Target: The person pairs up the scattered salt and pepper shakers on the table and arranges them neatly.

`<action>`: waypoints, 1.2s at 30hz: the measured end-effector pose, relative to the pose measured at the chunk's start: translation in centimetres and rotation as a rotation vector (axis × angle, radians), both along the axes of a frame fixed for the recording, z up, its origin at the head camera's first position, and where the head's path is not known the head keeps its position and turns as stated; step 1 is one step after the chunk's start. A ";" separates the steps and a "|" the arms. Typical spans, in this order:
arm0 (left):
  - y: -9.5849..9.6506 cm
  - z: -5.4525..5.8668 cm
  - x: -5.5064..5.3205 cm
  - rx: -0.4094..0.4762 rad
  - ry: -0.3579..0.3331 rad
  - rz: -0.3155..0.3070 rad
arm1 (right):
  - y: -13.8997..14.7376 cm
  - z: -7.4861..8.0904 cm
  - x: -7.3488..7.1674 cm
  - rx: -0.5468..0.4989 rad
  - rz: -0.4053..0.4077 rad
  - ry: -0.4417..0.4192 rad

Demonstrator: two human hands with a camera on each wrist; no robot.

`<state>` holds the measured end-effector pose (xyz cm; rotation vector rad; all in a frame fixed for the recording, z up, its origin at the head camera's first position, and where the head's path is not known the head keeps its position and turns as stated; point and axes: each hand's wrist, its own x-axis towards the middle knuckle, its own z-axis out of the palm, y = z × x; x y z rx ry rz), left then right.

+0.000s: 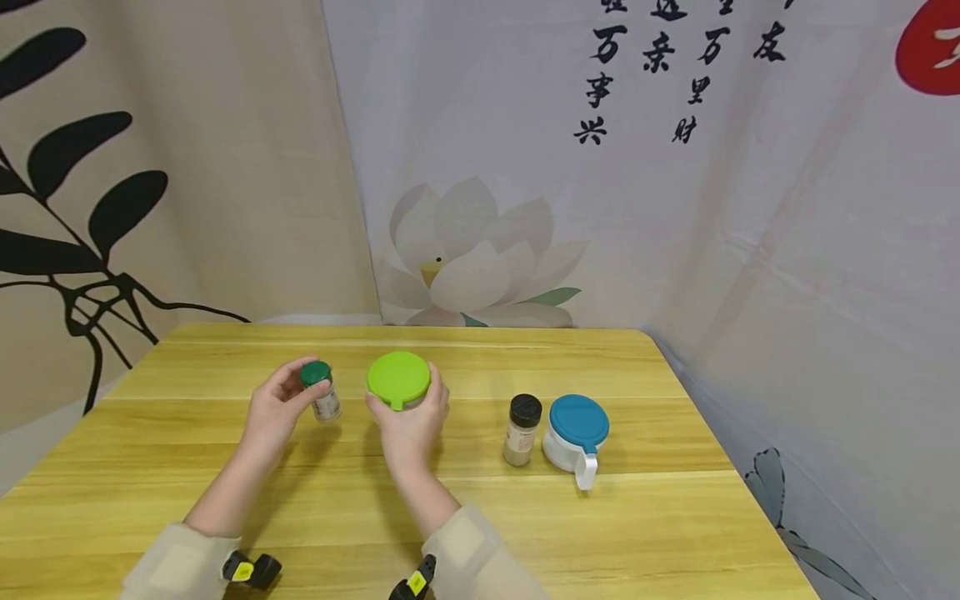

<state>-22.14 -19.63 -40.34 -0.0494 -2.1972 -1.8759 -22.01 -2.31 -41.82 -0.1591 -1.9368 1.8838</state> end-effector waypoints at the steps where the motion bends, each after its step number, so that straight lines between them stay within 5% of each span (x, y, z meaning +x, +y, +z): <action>1: 0.0 0.0 0.0 -0.003 0.000 0.000 | 0.1 0.0 0.1 -0.005 0.002 0.000; 36: 0.3 -0.9 2.0 -0.038 -0.046 -0.107 | 0.3 -1.5 2.5 -0.022 0.022 0.004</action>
